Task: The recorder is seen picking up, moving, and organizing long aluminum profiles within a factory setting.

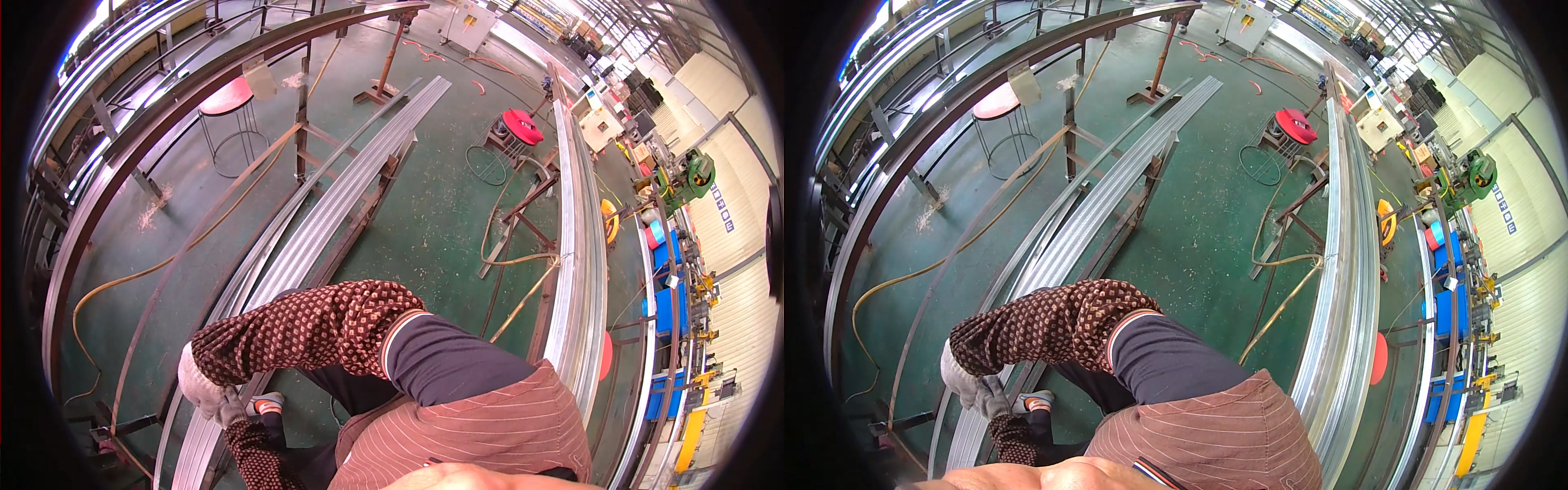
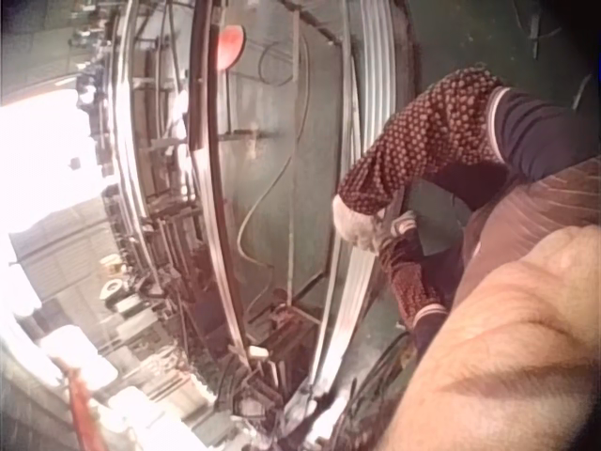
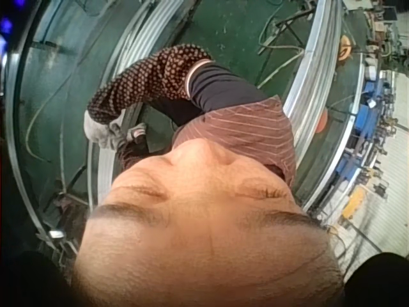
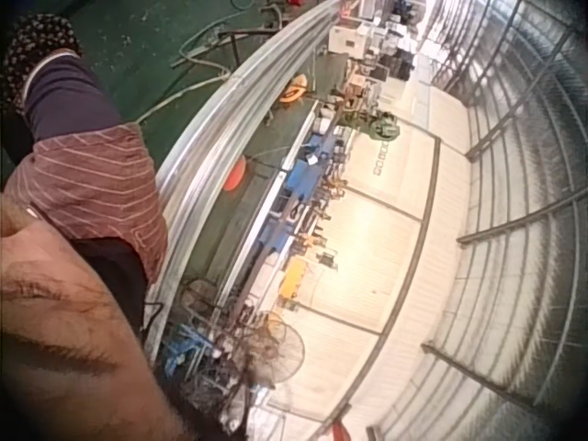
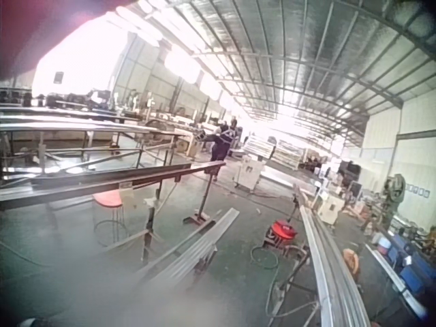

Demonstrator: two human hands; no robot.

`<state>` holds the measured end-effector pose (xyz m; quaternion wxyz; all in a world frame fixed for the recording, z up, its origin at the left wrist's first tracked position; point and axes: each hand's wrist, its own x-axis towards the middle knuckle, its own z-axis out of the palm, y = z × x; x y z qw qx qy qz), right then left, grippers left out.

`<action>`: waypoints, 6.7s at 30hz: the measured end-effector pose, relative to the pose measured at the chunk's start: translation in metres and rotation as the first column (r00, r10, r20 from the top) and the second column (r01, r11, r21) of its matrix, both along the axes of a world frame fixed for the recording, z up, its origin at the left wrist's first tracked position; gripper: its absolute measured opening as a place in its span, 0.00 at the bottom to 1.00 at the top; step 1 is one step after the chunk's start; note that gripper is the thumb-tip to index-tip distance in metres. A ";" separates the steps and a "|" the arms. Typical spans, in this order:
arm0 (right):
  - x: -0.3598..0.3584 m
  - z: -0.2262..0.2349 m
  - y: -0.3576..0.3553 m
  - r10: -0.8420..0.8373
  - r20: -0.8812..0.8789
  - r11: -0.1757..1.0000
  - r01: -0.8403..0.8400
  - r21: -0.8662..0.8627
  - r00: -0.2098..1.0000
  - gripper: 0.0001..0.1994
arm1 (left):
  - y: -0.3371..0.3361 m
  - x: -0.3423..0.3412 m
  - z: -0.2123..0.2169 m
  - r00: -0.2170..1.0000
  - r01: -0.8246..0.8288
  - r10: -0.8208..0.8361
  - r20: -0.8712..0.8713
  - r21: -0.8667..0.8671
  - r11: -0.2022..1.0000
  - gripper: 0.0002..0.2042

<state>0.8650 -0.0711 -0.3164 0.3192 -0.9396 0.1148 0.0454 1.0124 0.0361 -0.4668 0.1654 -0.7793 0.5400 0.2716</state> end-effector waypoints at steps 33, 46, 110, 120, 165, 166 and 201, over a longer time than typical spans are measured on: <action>0.151 -0.192 0.084 -0.818 -0.346 0.404 0.031 -0.914 0.459 0.27 | -0.001 0.008 -0.017 0.922 0.278 -0.291 -0.254 -0.087 0.957 0.35; 0.181 -0.207 0.082 -0.840 -0.437 0.335 -0.325 -0.884 0.322 0.27 | 0.005 0.029 -0.020 0.847 0.383 -0.414 -0.333 -0.157 0.910 0.35; 0.036 -0.005 0.031 -0.302 -0.321 0.937 0.217 -0.274 0.898 0.13 | 0.001 0.028 -0.066 0.417 0.612 -0.815 -0.402 -0.538 0.579 0.35; -0.010 0.031 0.020 -0.040 -0.055 0.998 0.038 -0.044 0.998 0.24 | 0.001 0.018 -0.049 0.993 0.069 -0.104 -0.046 -0.481 0.874 0.35; 0.004 0.040 0.026 -0.004 -0.289 1.000 0.007 0.008 0.957 0.20 | -0.005 0.025 0.003 0.978 -0.002 -0.067 -0.197 -0.329 0.944 0.40; 0.004 0.040 0.026 -0.002 -0.292 1.000 0.005 0.009 0.956 0.21 | -0.004 0.024 0.010 0.969 -0.026 -0.054 -0.243 -0.315 0.949 0.40; 0.036 -0.093 -0.002 0.118 -0.176 0.993 -0.120 -0.003 0.977 0.19 | -0.035 -0.004 -0.156 0.866 0.497 -0.501 -0.005 -0.110 0.861 0.37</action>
